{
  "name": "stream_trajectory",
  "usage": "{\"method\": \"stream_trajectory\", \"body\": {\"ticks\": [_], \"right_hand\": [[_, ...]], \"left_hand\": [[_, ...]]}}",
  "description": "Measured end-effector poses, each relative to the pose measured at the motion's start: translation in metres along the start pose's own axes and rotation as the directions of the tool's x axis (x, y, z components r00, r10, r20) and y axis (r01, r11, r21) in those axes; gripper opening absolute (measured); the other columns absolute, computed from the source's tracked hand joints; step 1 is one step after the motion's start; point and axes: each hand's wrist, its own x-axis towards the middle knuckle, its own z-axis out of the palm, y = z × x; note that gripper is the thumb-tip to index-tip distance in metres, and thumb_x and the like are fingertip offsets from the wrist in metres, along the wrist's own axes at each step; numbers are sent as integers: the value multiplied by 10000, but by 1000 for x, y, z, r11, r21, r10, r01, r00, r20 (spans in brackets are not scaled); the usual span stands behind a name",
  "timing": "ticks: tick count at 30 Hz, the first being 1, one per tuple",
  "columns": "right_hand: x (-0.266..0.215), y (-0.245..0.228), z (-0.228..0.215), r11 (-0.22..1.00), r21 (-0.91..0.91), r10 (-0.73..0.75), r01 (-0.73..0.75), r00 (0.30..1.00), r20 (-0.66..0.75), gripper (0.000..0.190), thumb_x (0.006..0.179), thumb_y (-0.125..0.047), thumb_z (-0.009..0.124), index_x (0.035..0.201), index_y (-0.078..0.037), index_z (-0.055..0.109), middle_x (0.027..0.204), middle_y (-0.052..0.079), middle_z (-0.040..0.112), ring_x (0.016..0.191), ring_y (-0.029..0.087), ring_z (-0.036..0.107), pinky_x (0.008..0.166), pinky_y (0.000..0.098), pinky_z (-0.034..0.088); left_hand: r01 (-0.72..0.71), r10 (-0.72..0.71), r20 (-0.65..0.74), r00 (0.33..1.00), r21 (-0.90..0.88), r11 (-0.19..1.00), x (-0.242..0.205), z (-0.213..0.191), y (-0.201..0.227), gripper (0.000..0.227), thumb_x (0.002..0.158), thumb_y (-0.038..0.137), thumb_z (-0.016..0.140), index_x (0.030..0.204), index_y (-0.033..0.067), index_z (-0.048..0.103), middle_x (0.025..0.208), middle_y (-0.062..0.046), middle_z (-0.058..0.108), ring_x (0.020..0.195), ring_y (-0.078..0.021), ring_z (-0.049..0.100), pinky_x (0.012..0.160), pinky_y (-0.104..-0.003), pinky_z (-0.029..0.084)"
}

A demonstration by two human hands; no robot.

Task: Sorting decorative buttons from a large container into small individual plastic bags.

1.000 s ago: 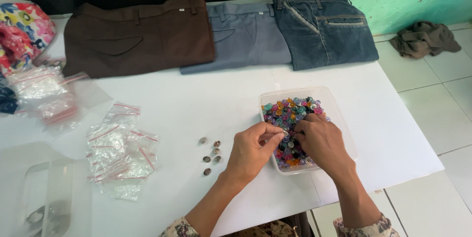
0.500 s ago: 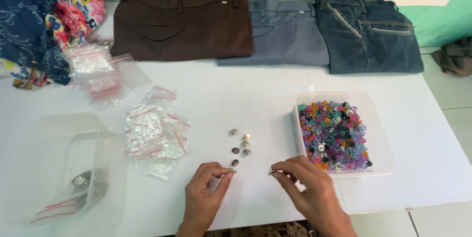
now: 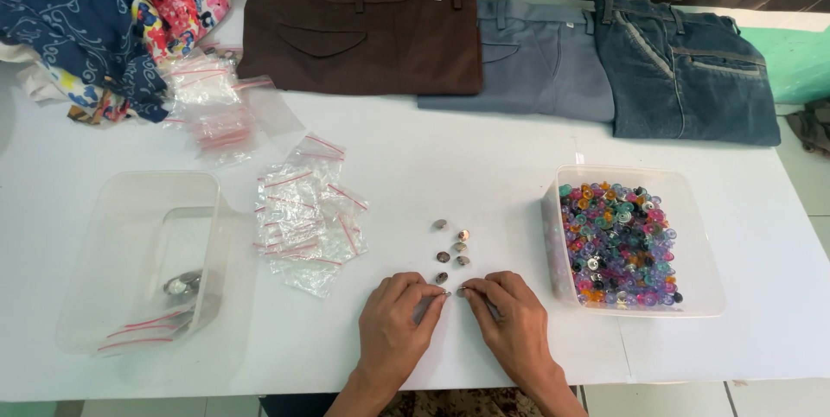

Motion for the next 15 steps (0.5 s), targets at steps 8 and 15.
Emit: {"method": "stream_trajectory", "body": {"ticks": [8, 15], "right_hand": [[-1, -2, 2, 996, -72, -62, 60, 998, -28, 160, 928, -243, 720, 1052, -170, 790, 903, -10, 658, 807, 132, 656, 603, 293, 534], [-1, -3, -1, 998, -44, -50, 49, 999, -14, 209, 952, -268, 685, 1104, -166, 786, 910, 2, 653, 836, 148, 653, 648, 300, 537]], "left_hand": [[5, -5, 24, 1000, 7, 1000, 0, -1, -1, 129, 891, 197, 766, 1006, 145, 792, 929, 35, 658, 775, -171, 617, 696, -320, 528], [95, -94, 14, 995, -95, 991, 2, -7, 1, 157, 940, 204, 702, 1036, 135, 805, 924, 34, 704, 801, -146, 647, 690, -276, 548]]}}
